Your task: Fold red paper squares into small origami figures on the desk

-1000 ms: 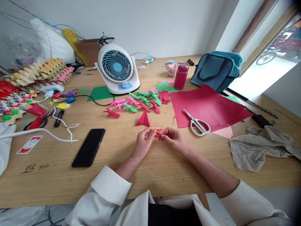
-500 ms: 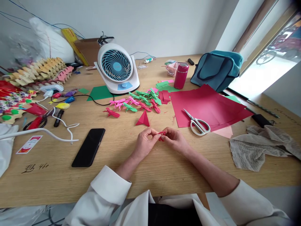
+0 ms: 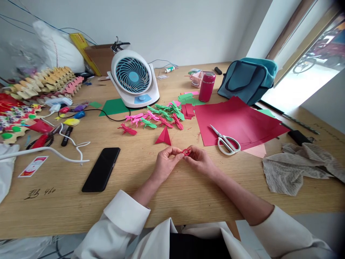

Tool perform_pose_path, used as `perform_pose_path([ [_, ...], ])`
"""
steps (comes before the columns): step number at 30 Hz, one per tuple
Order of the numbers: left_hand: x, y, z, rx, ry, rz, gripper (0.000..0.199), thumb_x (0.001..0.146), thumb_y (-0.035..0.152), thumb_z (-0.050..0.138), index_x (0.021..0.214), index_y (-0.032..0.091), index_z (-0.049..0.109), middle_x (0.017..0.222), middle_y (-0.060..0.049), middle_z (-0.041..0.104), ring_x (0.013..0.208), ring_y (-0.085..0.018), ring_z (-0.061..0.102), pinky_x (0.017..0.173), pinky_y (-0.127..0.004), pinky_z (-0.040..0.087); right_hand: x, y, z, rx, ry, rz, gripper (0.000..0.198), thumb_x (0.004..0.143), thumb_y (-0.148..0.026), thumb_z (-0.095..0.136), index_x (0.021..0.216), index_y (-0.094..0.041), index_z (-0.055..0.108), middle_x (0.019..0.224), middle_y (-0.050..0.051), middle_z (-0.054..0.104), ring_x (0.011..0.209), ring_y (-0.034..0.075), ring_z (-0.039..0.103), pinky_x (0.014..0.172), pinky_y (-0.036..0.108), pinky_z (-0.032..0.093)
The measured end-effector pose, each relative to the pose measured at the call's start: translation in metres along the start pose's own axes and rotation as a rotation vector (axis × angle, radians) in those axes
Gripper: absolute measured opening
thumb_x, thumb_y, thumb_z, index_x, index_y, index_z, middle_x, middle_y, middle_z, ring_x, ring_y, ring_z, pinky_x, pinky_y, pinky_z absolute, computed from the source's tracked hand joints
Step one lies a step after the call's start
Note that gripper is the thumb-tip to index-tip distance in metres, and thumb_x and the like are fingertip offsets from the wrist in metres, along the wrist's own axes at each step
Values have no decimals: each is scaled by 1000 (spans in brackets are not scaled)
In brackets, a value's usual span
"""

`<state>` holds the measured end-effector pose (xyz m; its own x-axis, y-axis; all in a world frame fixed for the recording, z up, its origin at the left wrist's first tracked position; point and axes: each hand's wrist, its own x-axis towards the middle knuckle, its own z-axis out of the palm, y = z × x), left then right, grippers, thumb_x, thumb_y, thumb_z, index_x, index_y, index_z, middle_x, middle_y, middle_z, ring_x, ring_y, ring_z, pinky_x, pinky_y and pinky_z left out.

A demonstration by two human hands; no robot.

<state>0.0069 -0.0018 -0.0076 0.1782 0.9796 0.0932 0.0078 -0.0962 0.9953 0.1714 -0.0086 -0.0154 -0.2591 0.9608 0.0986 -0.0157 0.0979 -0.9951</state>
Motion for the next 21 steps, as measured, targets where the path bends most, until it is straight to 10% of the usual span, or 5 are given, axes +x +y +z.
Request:
perform_pose_path([
  [11, 2, 8, -7, 265, -8, 195, 12, 77, 28, 75, 72, 18, 71, 74, -2, 69, 73, -16, 62, 74, -26, 47, -3, -14, -5, -314, 37, -162, 10, 85, -28, 63, 84, -20, 58, 78, 1, 61, 70, 15, 57, 67, 29, 48],
  [21, -2, 14, -4, 345, -19, 205, 24, 79, 15, 68, 102, 20, 65, 82, 0, 69, 77, -14, 61, 80, -26, 48, -4, -18, -8, -340, -1, -226, 14, 90, -33, 60, 84, -21, 59, 82, 3, 62, 76, 17, 58, 73, 32, 48],
])
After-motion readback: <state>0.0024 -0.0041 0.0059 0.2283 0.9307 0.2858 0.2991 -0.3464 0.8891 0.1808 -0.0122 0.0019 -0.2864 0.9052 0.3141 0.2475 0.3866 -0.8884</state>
